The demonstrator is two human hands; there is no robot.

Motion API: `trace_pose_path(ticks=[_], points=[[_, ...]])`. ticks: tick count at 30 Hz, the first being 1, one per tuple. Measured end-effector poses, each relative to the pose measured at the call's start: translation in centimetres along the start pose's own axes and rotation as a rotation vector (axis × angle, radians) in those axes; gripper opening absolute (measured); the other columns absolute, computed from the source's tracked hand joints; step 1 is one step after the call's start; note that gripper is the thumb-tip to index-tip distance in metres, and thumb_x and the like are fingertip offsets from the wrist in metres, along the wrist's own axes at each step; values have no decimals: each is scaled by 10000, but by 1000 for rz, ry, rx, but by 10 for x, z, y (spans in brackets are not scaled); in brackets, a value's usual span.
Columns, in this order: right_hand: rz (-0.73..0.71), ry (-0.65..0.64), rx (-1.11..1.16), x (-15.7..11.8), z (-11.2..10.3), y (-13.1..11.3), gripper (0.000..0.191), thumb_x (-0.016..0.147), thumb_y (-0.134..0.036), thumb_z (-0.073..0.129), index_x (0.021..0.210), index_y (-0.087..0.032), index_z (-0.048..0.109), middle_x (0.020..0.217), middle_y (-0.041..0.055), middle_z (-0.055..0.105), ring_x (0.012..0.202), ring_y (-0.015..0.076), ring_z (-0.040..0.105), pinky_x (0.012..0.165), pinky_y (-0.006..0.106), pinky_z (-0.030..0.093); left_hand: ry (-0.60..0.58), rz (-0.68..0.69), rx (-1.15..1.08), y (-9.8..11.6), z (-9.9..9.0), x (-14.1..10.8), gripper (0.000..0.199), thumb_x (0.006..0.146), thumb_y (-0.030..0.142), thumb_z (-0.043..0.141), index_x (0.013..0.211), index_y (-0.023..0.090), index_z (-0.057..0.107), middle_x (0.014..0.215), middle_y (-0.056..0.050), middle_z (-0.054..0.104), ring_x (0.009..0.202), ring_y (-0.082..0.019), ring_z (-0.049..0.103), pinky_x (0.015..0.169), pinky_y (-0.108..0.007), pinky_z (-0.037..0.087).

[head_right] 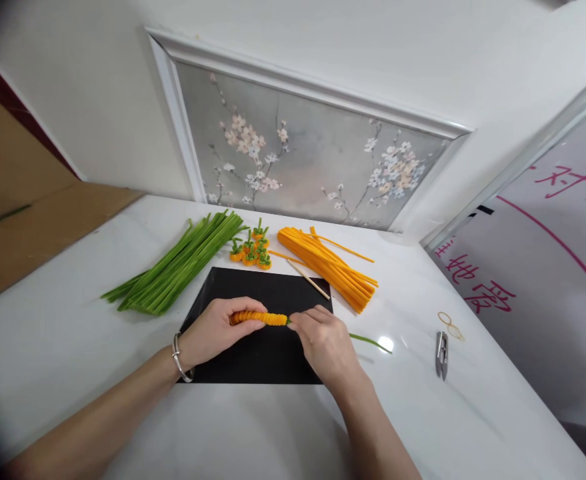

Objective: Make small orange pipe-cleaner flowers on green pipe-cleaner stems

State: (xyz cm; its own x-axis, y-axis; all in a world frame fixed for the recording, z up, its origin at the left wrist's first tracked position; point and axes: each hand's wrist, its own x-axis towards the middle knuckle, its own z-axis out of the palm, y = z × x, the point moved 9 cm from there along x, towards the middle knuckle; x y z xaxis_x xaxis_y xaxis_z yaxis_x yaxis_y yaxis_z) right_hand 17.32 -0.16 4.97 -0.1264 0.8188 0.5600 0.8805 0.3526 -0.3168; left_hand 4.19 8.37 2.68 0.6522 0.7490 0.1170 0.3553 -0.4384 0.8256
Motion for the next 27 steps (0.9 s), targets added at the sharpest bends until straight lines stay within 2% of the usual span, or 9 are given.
trace_pose_path(ticks=[5, 8, 10, 15, 22, 27], points=[[3, 1, 28, -1, 4, -1, 231, 952, -237, 481, 930, -161, 698, 803, 76, 714, 693, 181, 634, 659, 296, 544, -35, 0, -62, -1, 7, 0, 164, 785, 256, 633, 914, 185, 705, 883, -5, 722, 812, -164, 644, 764, -250, 489], [48, 40, 41, -1, -4, 8, 202, 939, -241, 510, 916, -166, 696, 803, 69, 708, 700, 179, 638, 658, 289, 542, -30, 5, -197, -5, 5, 1, 355, 730, 243, 695, 1078, 205, 639, 1006, -21, 697, 889, -168, 646, 829, -273, 500], [75, 67, 39, -1, -11, 15, 177, 930, -234, 528, 915, -171, 693, 806, 60, 707, 709, 176, 639, 668, 286, 538, 2, 11, -294, -7, 0, 3, 416, 710, 224, 705, 1111, 206, 596, 1036, -27, 669, 876, -156, 642, 810, -271, 514], [96, 65, 23, -3, -16, 23, 163, 926, -234, 537, 919, -193, 694, 806, 45, 712, 707, 172, 643, 656, 279, 530, 74, -7, -337, -10, -10, 4, 164, 744, 217, 662, 900, 175, 636, 845, -8, 675, 770, -135, 639, 745, -249, 524], [84, 72, 11, -4, -10, 20, 198, 936, -267, 521, 925, -184, 700, 809, 54, 724, 702, 172, 663, 659, 270, 544, 117, -29, -296, -11, -13, 3, 143, 737, 225, 668, 867, 171, 691, 828, -22, 723, 754, -148, 671, 727, -247, 545], [142, 53, 33, -3, -9, 20, 207, 925, -292, 539, 1001, -174, 691, 802, 55, 729, 663, 169, 673, 650, 264, 549, 107, -51, -321, -12, -10, 3, 138, 727, 232, 677, 846, 165, 695, 800, -17, 724, 718, -142, 678, 693, -234, 555]])
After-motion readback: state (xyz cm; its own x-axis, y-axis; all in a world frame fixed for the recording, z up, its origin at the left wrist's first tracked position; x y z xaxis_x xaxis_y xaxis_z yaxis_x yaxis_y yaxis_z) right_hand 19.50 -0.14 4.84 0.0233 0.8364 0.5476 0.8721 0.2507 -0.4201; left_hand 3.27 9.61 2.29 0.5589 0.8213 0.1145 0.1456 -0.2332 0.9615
